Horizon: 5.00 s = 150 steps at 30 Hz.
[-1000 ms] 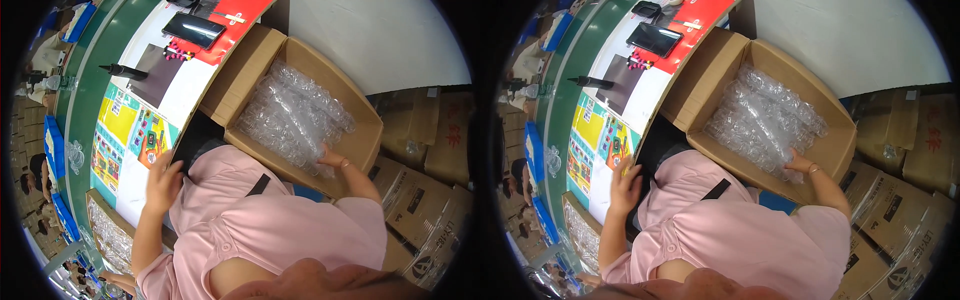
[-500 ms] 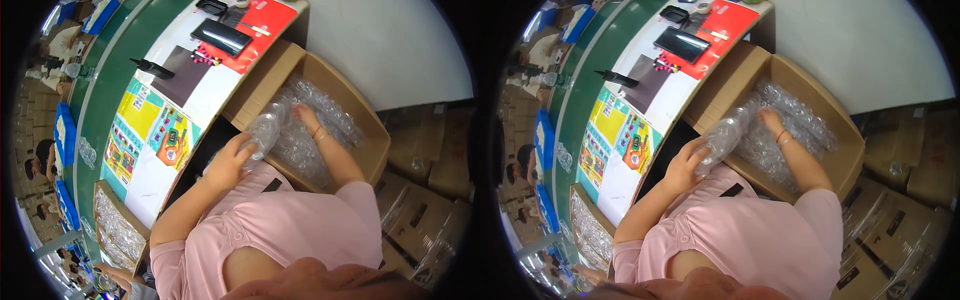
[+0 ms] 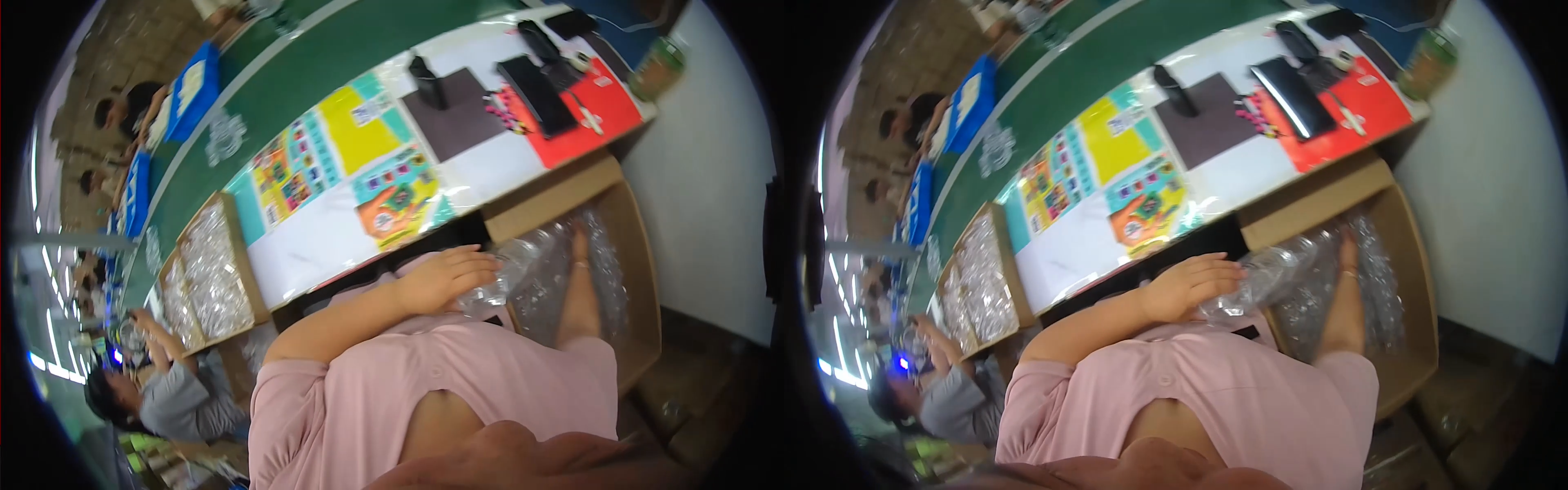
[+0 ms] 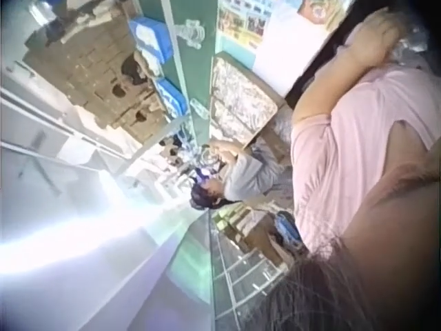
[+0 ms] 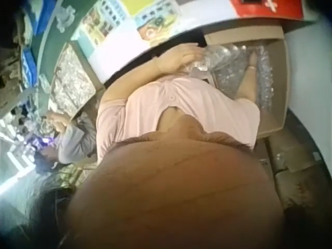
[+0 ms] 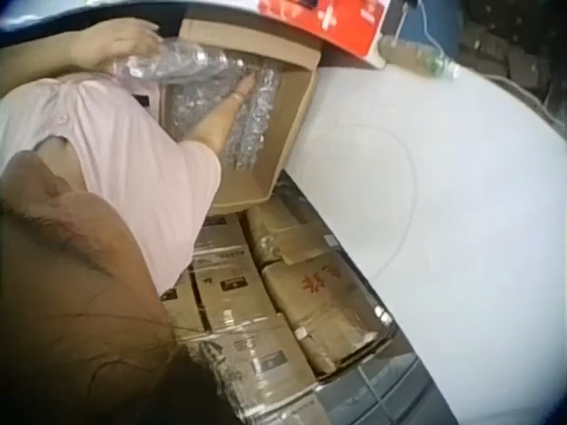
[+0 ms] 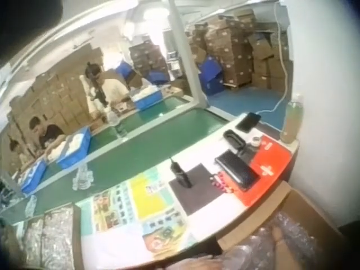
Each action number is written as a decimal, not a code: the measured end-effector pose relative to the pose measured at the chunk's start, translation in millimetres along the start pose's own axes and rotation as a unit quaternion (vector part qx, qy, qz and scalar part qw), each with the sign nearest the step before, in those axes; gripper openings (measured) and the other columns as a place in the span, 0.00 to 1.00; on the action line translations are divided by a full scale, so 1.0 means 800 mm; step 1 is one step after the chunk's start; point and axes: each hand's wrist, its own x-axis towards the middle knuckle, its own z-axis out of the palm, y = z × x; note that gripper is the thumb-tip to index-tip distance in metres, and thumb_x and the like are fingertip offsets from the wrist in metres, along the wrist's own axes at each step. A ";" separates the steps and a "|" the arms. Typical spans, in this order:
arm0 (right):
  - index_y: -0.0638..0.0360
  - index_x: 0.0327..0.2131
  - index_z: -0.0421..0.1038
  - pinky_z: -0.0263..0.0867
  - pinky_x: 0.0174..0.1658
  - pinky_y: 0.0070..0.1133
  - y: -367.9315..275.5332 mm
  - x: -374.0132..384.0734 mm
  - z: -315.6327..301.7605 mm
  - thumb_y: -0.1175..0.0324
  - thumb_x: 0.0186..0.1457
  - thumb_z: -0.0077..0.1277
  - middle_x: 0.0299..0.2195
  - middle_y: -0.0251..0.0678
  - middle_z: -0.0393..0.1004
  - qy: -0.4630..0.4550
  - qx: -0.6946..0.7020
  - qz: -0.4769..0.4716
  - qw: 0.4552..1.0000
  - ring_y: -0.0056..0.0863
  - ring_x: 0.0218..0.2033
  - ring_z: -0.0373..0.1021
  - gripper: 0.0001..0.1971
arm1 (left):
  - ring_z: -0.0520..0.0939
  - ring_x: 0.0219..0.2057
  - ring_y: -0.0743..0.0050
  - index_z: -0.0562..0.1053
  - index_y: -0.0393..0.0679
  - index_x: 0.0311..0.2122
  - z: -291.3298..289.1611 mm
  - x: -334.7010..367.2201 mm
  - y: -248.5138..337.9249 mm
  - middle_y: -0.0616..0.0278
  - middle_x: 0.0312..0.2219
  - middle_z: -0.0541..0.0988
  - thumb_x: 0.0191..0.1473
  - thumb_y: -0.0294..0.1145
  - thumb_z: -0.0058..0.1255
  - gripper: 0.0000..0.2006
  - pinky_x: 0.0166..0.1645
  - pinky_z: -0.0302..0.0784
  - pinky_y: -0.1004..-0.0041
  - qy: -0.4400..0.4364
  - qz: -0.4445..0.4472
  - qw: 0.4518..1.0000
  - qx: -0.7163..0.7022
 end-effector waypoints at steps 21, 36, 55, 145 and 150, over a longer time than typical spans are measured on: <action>0.62 0.49 0.55 0.54 0.53 0.27 -0.390 -0.344 0.337 0.74 0.30 0.59 0.45 0.44 0.58 -0.293 -0.232 -0.561 0.739 0.40 0.49 0.57 0.37 | 0.60 0.53 0.58 0.48 0.41 0.56 -0.364 -0.165 0.230 0.53 0.53 0.56 0.50 0.46 0.47 0.34 0.56 0.54 0.60 0.776 -0.051 0.629 -0.006; 0.59 0.52 0.57 0.54 0.52 0.20 -0.415 -0.340 0.645 0.74 0.34 0.58 0.44 0.35 0.67 -0.711 -0.349 -0.401 0.461 0.24 0.46 0.62 0.36 | 0.73 0.39 0.69 0.59 0.37 0.49 -0.459 -0.245 0.212 0.58 0.40 0.70 0.35 0.33 0.64 0.35 0.47 0.66 0.72 0.617 -0.139 0.774 0.014; 0.58 0.52 0.53 0.61 0.46 0.23 -0.754 -0.570 0.589 0.64 0.43 0.58 0.41 0.38 0.67 -0.379 0.098 -0.774 0.498 0.27 0.42 0.65 0.34 | 0.67 0.48 0.63 0.40 0.43 0.58 -0.402 -0.199 0.076 0.54 0.48 0.63 0.28 0.26 0.66 0.54 0.52 0.63 0.67 0.574 -0.067 0.815 0.051; 0.56 0.45 0.65 0.62 0.47 0.25 -0.606 -0.480 0.612 0.51 0.40 0.56 0.43 0.41 0.69 -0.437 -0.277 -0.710 0.478 0.37 0.43 0.66 0.30 | 0.65 0.23 0.89 0.74 0.37 0.29 -0.334 -0.326 0.136 0.74 0.19 0.70 0.48 0.33 0.51 0.09 0.29 0.58 0.85 0.630 -0.343 0.684 0.133; 0.65 0.42 0.65 0.62 0.38 0.14 -0.711 -0.526 0.556 0.63 0.48 0.54 0.35 0.32 0.70 -0.433 0.009 -0.696 0.573 0.18 0.35 0.65 0.20 | 0.65 0.21 0.90 0.73 0.40 0.33 -0.353 -0.337 0.119 0.72 0.23 0.72 0.44 0.28 0.53 0.08 0.26 0.59 0.84 0.592 -0.383 0.685 0.184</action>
